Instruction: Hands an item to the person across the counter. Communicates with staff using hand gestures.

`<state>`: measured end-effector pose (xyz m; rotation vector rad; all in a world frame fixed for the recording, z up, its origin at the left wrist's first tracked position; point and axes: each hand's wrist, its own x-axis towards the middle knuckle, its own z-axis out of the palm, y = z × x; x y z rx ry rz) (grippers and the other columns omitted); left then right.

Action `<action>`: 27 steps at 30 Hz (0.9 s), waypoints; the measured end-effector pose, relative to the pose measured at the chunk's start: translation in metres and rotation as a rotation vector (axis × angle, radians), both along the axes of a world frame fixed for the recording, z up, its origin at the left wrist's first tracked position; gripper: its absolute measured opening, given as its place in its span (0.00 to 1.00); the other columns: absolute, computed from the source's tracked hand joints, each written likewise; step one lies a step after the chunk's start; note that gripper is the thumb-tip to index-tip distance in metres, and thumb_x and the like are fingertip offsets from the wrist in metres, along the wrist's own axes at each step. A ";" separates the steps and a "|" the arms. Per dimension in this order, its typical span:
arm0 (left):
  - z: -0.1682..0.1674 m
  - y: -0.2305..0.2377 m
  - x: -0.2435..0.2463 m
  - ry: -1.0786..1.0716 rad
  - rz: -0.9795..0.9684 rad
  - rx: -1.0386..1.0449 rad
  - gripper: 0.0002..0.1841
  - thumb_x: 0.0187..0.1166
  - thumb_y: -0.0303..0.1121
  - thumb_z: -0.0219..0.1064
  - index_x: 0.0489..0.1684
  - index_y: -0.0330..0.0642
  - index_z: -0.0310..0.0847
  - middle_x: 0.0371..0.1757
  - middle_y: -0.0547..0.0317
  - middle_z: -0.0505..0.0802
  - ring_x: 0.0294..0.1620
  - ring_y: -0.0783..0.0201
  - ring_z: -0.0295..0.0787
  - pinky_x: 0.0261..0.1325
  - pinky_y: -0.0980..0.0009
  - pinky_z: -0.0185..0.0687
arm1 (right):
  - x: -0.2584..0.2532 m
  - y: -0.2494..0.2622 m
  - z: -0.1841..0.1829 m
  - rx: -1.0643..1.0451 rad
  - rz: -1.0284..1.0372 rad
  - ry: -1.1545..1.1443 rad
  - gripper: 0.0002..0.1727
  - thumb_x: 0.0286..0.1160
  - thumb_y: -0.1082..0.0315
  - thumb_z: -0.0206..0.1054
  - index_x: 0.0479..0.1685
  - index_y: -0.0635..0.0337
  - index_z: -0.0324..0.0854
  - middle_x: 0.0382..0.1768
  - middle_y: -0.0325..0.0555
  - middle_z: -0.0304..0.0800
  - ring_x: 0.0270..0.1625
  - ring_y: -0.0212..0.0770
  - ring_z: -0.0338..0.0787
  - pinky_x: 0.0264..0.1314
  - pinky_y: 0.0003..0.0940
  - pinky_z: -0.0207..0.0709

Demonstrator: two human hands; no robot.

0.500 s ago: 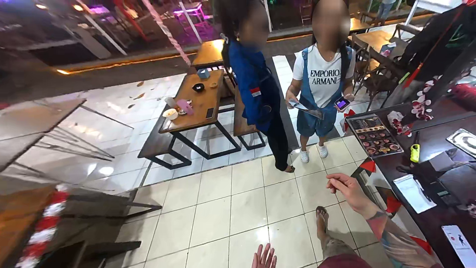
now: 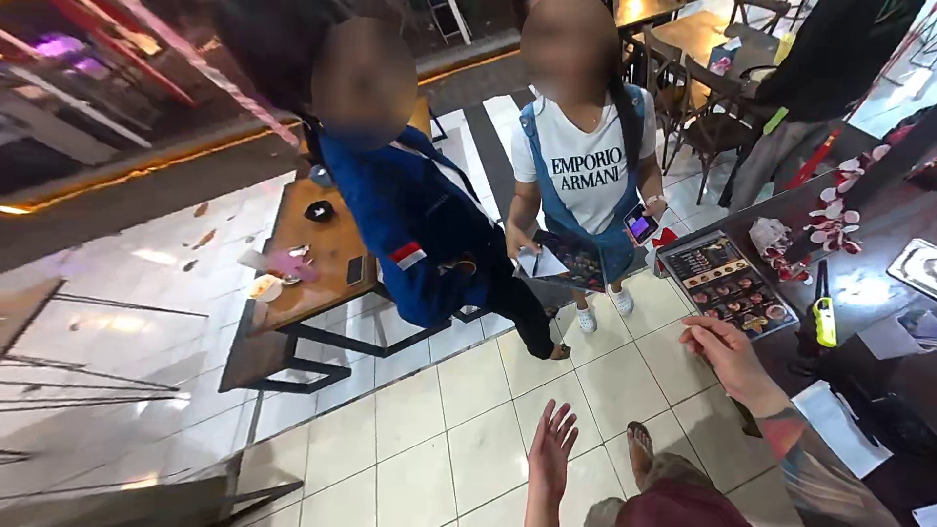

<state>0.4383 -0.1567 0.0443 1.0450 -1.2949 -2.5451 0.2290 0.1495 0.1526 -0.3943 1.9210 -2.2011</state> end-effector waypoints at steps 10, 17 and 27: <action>0.117 0.005 -0.137 0.408 -0.213 -1.453 0.17 0.85 0.43 0.64 0.55 0.41 0.92 0.50 0.53 0.93 0.55 0.60 0.88 0.63 0.59 0.84 | -0.103 -0.096 -0.064 0.110 0.063 -0.636 0.30 0.91 0.45 0.53 0.82 0.54 0.70 0.72 0.47 0.82 0.66 0.46 0.85 0.67 0.47 0.80; 0.138 -0.007 -0.209 0.229 -0.454 -1.786 0.14 0.83 0.43 0.65 0.57 0.53 0.93 0.49 0.58 0.93 0.53 0.55 0.87 0.55 0.54 0.83 | -0.129 -0.168 -0.057 0.021 0.115 -0.724 0.39 0.88 0.32 0.42 0.83 0.51 0.66 0.72 0.44 0.81 0.63 0.41 0.86 0.63 0.43 0.81; 0.136 -0.012 -0.309 -0.321 -1.099 -1.886 0.28 0.84 0.50 0.52 0.59 0.33 0.85 0.62 0.35 0.88 0.69 0.37 0.81 0.64 0.38 0.75 | -0.116 -0.206 -0.059 0.002 -0.072 -0.621 0.19 0.84 0.52 0.65 0.67 0.50 0.80 0.54 0.42 0.90 0.49 0.36 0.89 0.54 0.39 0.85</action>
